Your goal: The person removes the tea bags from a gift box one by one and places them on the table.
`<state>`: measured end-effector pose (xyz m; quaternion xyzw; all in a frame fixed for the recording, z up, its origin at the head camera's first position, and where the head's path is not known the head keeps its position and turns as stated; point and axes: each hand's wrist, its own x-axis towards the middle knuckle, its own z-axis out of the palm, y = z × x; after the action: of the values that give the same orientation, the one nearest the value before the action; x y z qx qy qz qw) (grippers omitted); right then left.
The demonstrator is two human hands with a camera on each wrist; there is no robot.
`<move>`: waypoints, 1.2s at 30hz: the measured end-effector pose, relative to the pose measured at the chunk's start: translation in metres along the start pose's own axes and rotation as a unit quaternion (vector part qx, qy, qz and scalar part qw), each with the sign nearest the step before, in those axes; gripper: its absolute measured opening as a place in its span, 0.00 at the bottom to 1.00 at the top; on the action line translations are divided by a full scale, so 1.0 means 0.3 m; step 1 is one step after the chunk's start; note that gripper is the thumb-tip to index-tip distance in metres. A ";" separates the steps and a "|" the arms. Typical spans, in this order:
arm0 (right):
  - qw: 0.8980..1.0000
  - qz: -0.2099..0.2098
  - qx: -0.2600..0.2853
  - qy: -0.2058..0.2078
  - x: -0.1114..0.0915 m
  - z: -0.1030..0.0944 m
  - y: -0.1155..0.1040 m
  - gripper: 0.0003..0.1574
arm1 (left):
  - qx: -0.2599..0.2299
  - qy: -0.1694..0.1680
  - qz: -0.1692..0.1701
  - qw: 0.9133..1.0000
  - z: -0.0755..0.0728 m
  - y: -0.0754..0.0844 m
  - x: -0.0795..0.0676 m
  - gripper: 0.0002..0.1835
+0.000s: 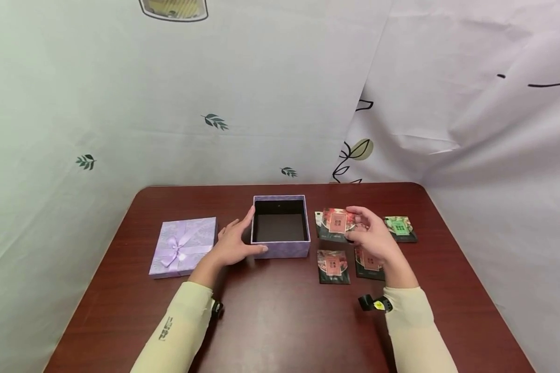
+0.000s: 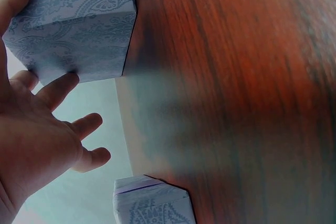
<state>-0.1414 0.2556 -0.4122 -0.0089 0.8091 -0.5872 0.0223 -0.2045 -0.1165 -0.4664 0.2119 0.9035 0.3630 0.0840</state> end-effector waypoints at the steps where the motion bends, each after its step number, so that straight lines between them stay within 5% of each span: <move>1: 1.000 0.004 -0.006 0.003 -0.005 -0.008 0.005 0.40 | 0.000 0.000 -0.001 1.000 -0.001 -0.001 -0.001 0.62; 36: 0.997 0.046 -0.044 0.049 -0.136 -0.215 0.168 0.39 | -0.001 -0.004 -0.013 1.000 0.006 0.009 0.002 0.62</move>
<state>-0.1031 0.3342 -0.4389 0.0561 0.8339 -0.5489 0.0096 -0.2036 -0.1135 -0.4659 0.2014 0.9054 0.3620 0.0930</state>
